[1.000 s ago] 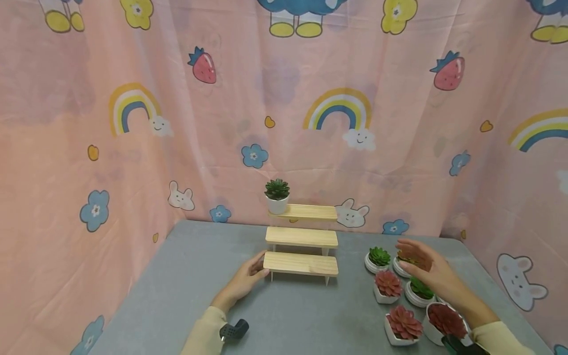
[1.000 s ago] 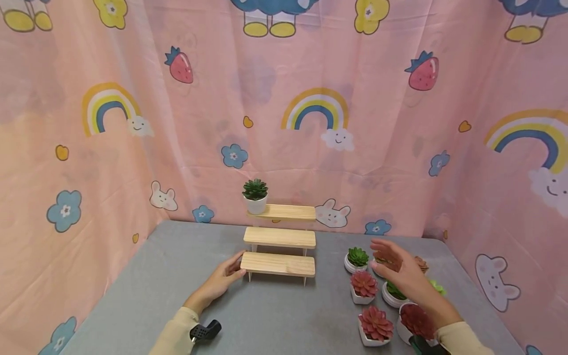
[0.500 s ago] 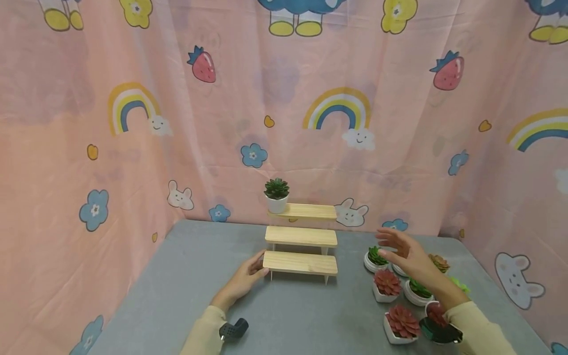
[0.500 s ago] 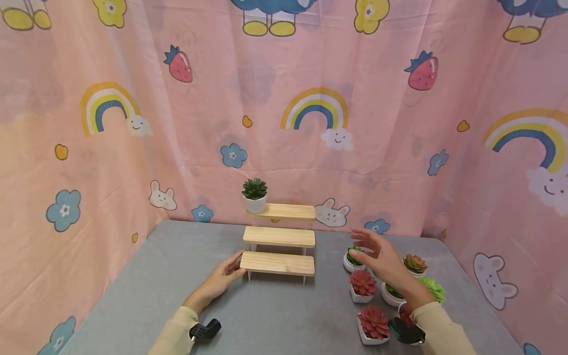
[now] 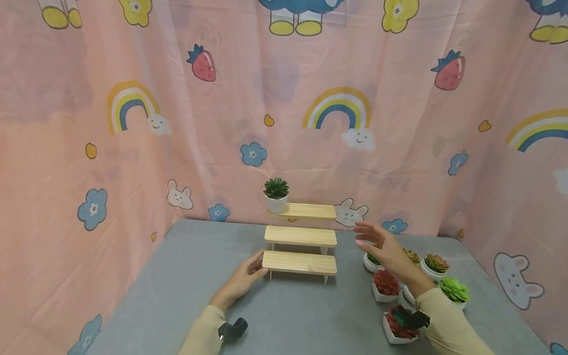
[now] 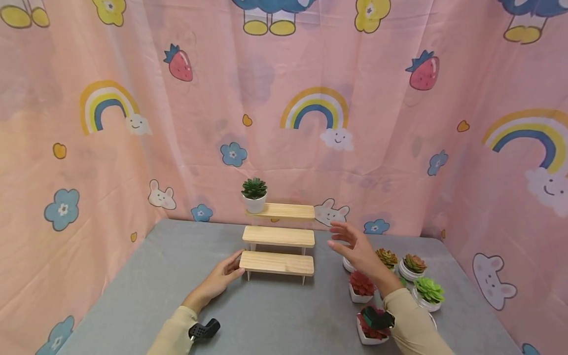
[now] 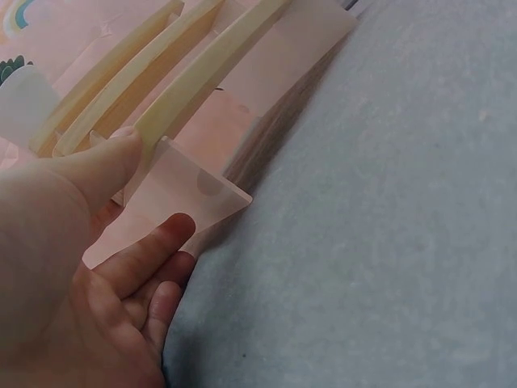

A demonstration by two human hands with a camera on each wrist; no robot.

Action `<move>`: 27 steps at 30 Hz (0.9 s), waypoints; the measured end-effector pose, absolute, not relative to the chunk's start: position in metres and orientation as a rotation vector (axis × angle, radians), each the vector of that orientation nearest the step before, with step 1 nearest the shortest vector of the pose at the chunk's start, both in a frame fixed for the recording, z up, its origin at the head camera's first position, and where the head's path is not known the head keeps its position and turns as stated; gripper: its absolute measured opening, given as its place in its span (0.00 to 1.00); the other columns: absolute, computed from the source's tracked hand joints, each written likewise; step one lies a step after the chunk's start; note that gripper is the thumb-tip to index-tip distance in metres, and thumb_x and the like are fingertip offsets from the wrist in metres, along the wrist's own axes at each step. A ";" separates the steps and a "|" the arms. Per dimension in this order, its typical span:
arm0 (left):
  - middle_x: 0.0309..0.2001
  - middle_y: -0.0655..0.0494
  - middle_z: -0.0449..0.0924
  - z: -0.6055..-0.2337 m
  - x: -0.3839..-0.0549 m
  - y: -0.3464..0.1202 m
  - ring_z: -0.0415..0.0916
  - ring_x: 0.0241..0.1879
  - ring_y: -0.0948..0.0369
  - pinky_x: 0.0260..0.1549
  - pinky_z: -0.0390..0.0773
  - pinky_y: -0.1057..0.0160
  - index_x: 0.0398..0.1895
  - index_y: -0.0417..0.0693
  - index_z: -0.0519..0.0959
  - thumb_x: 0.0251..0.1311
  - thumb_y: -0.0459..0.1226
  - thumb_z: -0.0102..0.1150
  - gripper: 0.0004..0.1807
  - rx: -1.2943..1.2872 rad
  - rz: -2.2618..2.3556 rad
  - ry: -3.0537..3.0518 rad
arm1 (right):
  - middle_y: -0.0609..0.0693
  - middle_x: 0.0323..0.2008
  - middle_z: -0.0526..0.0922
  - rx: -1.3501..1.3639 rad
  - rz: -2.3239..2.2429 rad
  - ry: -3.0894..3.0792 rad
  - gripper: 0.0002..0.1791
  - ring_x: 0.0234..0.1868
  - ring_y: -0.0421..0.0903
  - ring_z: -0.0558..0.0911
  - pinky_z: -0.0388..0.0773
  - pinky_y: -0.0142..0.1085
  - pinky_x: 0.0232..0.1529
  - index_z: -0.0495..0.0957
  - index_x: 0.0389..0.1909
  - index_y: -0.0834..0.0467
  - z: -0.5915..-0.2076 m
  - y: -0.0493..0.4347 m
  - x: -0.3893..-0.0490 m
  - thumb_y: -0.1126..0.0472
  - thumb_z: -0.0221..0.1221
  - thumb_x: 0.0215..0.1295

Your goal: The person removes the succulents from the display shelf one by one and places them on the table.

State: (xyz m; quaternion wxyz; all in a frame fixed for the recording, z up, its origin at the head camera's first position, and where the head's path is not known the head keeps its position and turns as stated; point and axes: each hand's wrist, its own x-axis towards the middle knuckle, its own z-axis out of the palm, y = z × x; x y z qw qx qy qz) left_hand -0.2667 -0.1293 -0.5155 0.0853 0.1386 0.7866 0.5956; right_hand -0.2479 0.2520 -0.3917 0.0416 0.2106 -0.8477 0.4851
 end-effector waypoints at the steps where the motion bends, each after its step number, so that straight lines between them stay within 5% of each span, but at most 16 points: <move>1: 0.69 0.37 0.71 -0.515 -0.267 -0.129 0.71 0.68 0.42 0.66 0.70 0.38 0.80 0.47 0.55 0.73 0.45 0.56 0.37 0.413 1.776 2.347 | 0.67 0.67 0.71 0.656 1.491 -2.587 0.29 0.65 0.69 0.73 0.77 0.27 0.53 0.62 0.74 0.62 -0.392 0.249 -0.250 0.61 0.55 0.76; 12: 0.70 0.36 0.71 -0.516 -0.268 -0.130 0.70 0.69 0.42 0.67 0.69 0.38 0.80 0.47 0.54 0.74 0.45 0.55 0.37 0.423 1.779 2.335 | 0.67 0.68 0.70 0.692 1.570 -2.587 0.30 0.67 0.69 0.71 0.73 0.62 0.63 0.61 0.74 0.62 -0.389 0.217 -0.271 0.60 0.56 0.76; 27: 0.68 0.35 0.72 -0.517 -0.268 -0.130 0.71 0.68 0.41 0.67 0.67 0.37 0.80 0.44 0.54 0.74 0.44 0.55 0.37 0.452 1.776 2.339 | 0.65 0.71 0.68 0.640 1.684 -2.577 0.33 0.71 0.65 0.69 0.68 0.61 0.68 0.59 0.76 0.58 -0.372 0.175 -0.296 0.54 0.57 0.75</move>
